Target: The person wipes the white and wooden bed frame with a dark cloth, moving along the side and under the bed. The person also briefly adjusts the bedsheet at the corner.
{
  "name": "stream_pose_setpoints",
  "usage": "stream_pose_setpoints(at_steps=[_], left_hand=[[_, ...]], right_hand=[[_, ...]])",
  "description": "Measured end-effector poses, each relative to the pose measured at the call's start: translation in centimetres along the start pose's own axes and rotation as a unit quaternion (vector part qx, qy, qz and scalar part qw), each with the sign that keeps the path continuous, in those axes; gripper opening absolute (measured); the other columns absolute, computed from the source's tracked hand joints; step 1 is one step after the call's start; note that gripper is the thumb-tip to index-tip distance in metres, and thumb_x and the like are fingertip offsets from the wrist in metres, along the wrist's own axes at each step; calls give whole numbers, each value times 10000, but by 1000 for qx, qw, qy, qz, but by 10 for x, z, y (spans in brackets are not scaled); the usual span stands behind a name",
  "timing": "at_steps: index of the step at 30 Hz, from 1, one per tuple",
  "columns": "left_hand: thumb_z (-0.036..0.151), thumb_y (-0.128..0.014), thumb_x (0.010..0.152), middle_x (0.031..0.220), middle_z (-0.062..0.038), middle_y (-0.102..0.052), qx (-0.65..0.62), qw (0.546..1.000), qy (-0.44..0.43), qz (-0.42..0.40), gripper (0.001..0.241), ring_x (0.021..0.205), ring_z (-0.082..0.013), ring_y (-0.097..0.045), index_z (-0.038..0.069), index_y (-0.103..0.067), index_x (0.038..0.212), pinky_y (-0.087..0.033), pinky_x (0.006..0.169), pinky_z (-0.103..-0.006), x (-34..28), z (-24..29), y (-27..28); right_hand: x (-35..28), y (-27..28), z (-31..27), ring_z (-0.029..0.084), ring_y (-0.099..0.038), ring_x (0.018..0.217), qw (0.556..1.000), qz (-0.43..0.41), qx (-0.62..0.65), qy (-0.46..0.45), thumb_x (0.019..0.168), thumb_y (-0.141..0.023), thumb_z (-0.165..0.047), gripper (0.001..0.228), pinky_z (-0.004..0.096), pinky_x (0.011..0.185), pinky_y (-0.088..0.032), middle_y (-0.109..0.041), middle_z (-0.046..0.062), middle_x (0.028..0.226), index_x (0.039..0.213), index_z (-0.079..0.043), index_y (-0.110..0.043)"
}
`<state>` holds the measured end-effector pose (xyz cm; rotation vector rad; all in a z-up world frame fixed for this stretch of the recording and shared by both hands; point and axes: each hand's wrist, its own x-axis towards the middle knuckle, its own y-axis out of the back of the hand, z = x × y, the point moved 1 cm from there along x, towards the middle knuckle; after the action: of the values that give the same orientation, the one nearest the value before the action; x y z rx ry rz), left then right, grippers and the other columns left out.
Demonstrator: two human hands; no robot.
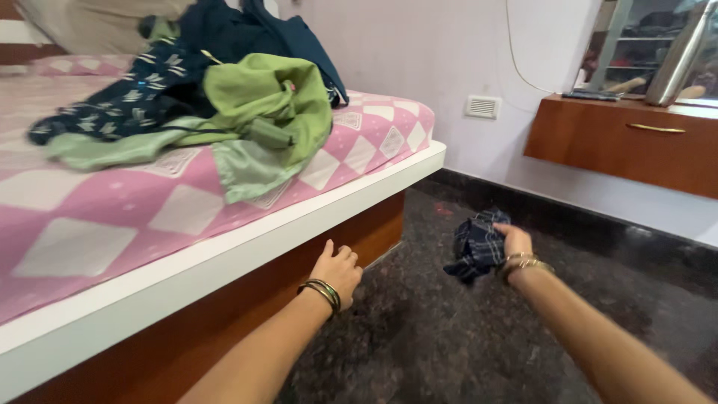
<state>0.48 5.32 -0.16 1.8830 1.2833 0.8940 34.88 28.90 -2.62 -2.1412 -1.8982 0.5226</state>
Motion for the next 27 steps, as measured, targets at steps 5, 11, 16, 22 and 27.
stream_pose_setpoints(at_steps=[5, 11, 16, 22, 27], left_hand=[[379, -711, 846, 1359, -132, -572, -29, 999, 12, 10, 499, 1354, -325, -427, 101, -673, 1260, -240, 1154, -649, 103, -7, -48], [407, -700, 866, 1500, -176, -447, -55, 998, -4, -38, 590, 1448, -351, -310, 103, -577, 1356, -139, 1177, -685, 169, -25, -109], [341, -745, 784, 1480, -200, -458, -99, 994, -14, 39, 658, 1464, -369, -289, 73, -551, 1353, -179, 1158, -650, 186, -53, -159], [191, -734, 751, 1475, -203, -479, -191, 975, 24, 107, 624, 1443, -350, -338, 45, -567, 1333, -279, 1099, -631, 218, -72, -205], [93, -769, 689, 1460, -248, -448, -285, 957, 24, 49, 720, 1358, -384, -420, -9, -527, 1360, -368, 1089, -520, 249, -79, -232]], right_hand=[[54, -13, 81, 259, -711, 770, 983, -9, 136, -124, 923, -637, -313, 261, 403, 756, -578, -771, 63, 932, 939, -72, -737], [125, -100, 157, 289, -719, 944, 966, 11, 203, -159, 959, -607, -330, 295, 452, 921, -564, -757, 83, 1100, 1034, -78, -741], [206, -172, 161, 297, -708, 1099, 969, 2, 222, -106, 974, -598, -337, 339, 465, 1067, -514, -766, 75, 1186, 1127, -67, -735], [322, -190, 168, 259, -718, 1141, 963, 5, 228, -143, 979, -553, -319, 348, 472, 1045, -537, -770, 40, 1230, 1203, -114, -722], [467, -184, 136, 250, -644, 1247, 987, -75, 133, 54, 930, -414, -645, 634, 511, 1055, -473, -664, 10, 1385, 1292, -167, -622]])
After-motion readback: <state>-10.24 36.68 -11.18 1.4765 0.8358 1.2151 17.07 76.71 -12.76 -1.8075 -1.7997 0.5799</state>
